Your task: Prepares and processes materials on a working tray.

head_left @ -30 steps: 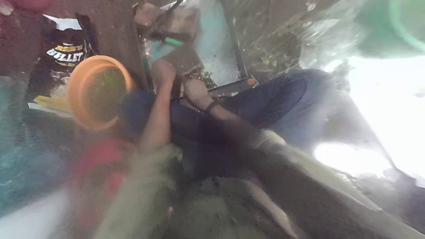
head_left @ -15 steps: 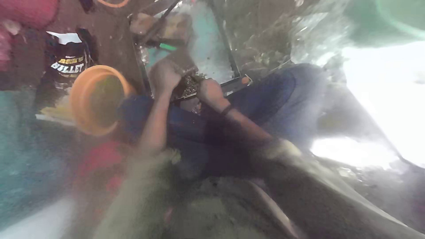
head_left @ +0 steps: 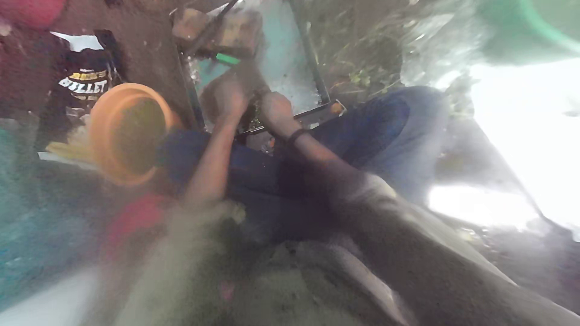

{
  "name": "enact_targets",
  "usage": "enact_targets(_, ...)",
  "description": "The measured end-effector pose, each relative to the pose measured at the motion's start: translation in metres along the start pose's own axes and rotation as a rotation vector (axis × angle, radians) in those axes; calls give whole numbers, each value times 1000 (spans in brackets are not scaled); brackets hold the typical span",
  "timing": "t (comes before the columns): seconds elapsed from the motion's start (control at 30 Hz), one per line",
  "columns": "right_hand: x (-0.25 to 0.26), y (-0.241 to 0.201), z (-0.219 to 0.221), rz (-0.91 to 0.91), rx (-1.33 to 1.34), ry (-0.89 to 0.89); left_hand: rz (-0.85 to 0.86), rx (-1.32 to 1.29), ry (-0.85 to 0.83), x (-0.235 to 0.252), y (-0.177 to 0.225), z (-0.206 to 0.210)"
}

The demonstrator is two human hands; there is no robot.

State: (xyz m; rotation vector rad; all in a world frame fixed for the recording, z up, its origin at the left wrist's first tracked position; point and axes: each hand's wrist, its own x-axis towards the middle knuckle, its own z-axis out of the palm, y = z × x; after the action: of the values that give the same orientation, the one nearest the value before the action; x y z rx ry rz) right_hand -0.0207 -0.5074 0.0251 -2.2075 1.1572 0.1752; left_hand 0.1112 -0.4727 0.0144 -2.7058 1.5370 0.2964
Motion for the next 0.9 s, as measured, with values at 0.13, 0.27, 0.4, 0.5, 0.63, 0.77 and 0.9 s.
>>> enact_targets(0.13,16,-19,4,-29,-54,12,-42,-58,60,-1,-3,4)
enact_targets(0.27,20,-13,18,-45,-81,26,-72,-48,15,-2,0,3)
enact_targets(0.4,-8,3,33,-52,-139,19,-92,-62,-24,1,0,1)
enact_targets(0.5,-24,10,32,-40,-184,-34,-109,-64,-44,0,4,-5)
enact_targets(0.63,-27,16,23,-8,-150,-45,19,-81,-6,2,-2,2)
enact_targets(0.77,-37,31,15,52,8,-10,306,-166,-147,-3,-5,13)
enact_targets(0.9,-29,49,6,72,126,100,259,-321,-121,-8,-1,-1)
